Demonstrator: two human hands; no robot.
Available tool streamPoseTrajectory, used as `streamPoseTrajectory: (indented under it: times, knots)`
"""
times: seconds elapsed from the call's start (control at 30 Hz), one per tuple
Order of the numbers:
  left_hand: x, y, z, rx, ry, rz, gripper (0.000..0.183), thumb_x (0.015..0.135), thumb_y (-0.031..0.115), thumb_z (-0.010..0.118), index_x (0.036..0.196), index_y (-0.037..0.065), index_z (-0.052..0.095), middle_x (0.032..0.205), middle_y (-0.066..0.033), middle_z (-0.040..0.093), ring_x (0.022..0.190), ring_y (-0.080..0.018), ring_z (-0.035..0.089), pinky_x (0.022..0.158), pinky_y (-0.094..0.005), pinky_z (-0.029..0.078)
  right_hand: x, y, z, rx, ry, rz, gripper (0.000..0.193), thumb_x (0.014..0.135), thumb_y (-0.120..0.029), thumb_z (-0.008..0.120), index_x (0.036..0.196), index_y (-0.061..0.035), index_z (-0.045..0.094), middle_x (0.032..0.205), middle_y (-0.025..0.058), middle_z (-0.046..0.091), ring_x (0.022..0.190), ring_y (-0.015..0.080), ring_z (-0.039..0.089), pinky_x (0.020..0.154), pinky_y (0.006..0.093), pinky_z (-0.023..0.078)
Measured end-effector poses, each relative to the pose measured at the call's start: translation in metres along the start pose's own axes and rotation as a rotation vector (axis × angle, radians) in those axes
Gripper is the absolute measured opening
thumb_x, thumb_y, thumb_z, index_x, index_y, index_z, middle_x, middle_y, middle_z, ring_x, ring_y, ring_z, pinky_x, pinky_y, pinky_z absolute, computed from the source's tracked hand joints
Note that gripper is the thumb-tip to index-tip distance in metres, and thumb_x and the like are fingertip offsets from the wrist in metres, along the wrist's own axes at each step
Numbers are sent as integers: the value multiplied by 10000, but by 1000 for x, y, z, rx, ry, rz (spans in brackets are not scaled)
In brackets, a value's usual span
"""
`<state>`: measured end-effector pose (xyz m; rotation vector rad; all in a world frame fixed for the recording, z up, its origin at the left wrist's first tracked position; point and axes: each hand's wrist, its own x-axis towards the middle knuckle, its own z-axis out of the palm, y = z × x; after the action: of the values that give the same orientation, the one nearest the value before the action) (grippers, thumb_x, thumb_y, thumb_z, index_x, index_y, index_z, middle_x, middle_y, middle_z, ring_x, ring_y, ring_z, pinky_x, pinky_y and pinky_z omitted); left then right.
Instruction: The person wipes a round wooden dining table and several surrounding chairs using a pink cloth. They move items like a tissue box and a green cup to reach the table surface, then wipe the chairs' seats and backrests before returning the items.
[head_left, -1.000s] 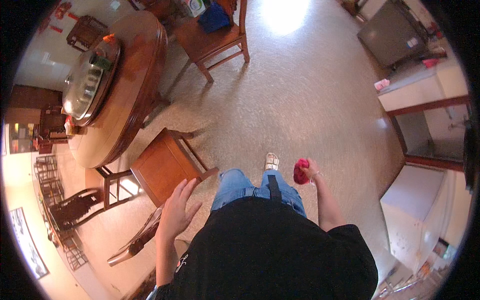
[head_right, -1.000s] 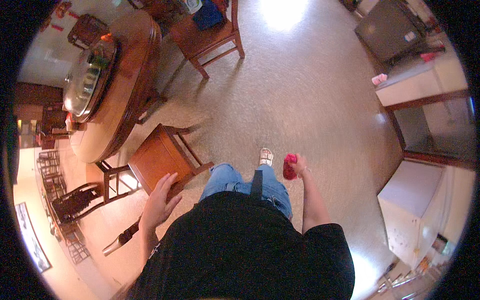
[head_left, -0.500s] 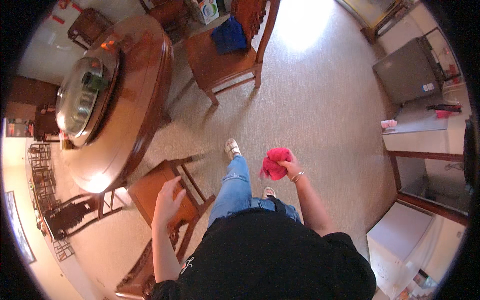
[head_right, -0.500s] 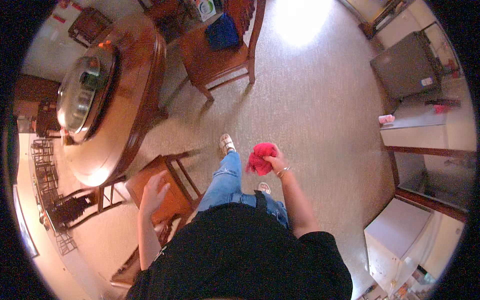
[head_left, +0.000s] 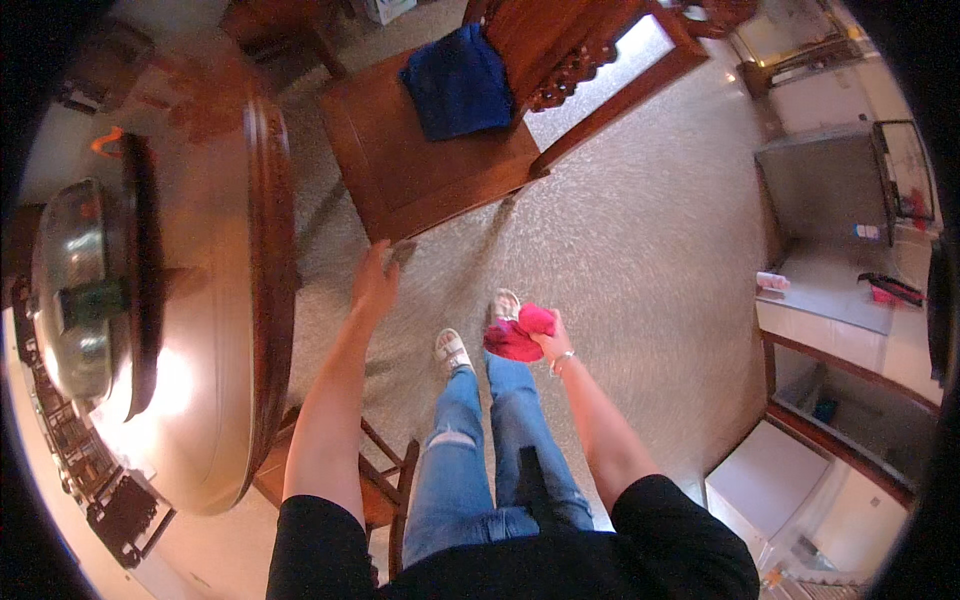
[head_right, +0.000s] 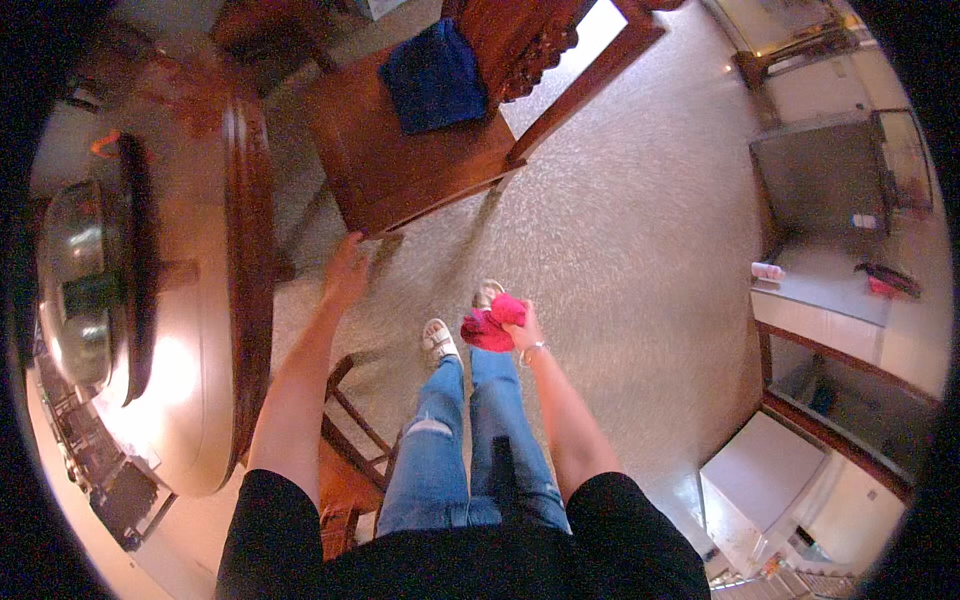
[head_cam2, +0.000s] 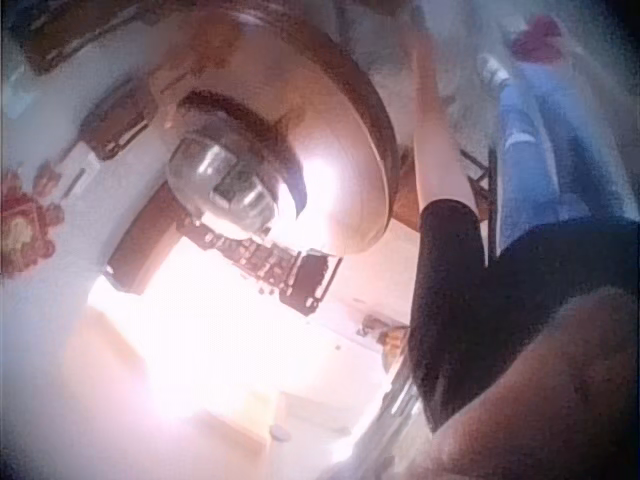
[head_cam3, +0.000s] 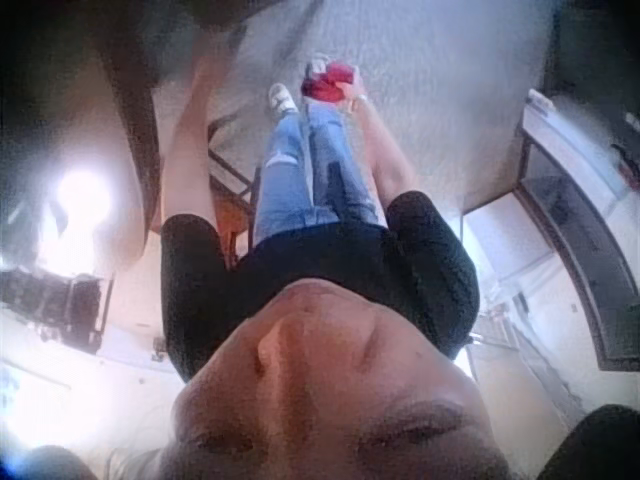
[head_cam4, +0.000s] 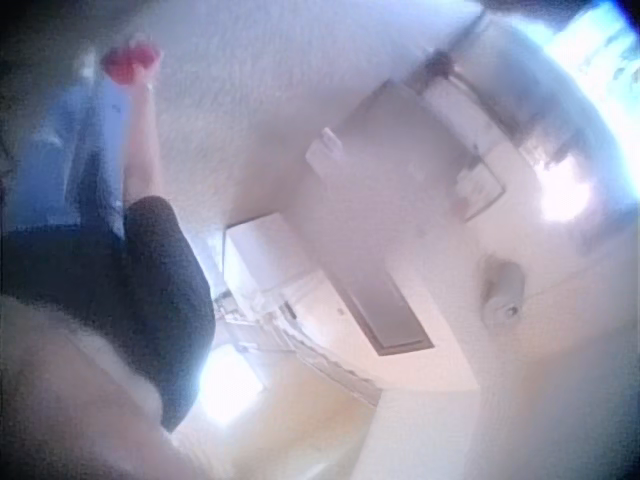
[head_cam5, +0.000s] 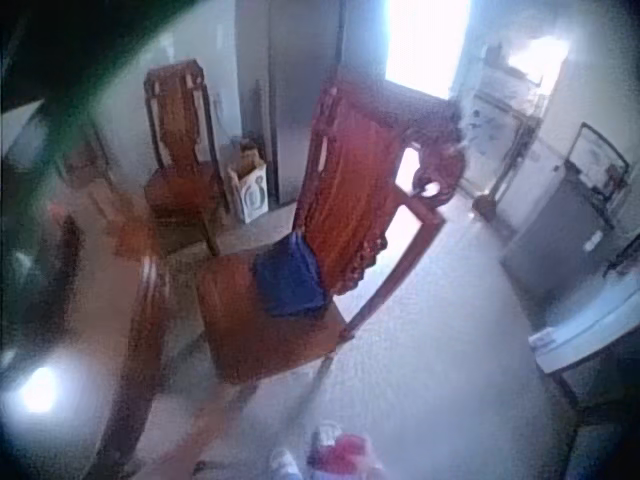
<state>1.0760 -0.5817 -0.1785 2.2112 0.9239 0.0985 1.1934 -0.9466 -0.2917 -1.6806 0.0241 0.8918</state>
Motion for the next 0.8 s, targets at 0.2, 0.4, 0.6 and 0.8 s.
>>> streamPoseTrajectory:
  times: [0.2,0.4,0.6,0.8]
  knots:
    - [137,-40,43,229,310,35,486,905,141,585,1350,39,420,1350,-192,432,1240,-364,440,1014,-456,387,163,-20,44,-754,31,-90,632,651,-54,732,1220,-129,466,1176,190,558,1044,407,549,898,429,465]
    - [203,-85,78,515,556,-167,552,956,338,513,1411,71,351,1435,-191,347,1291,-380,379,1011,-539,360,334,-5,62,-1178,-7,-784,426,739,-100,643,1158,-55,577,1097,193,611,1042,370,557,874,472,444]
    - [202,-87,94,524,630,-94,555,957,362,514,1392,40,392,1419,-252,359,1288,-444,366,1061,-520,316,388,75,72,-1136,309,-501,475,900,-364,514,1268,-65,536,1298,141,551,1237,322,472,1021,475,372]
    - [203,-86,96,528,588,-115,556,959,341,514,1398,28,379,1428,-248,344,1308,-435,333,1083,-512,287,356,105,138,-1319,276,-370,509,904,-388,493,1306,-76,504,1337,136,524,1221,330,484,1004,488,390]
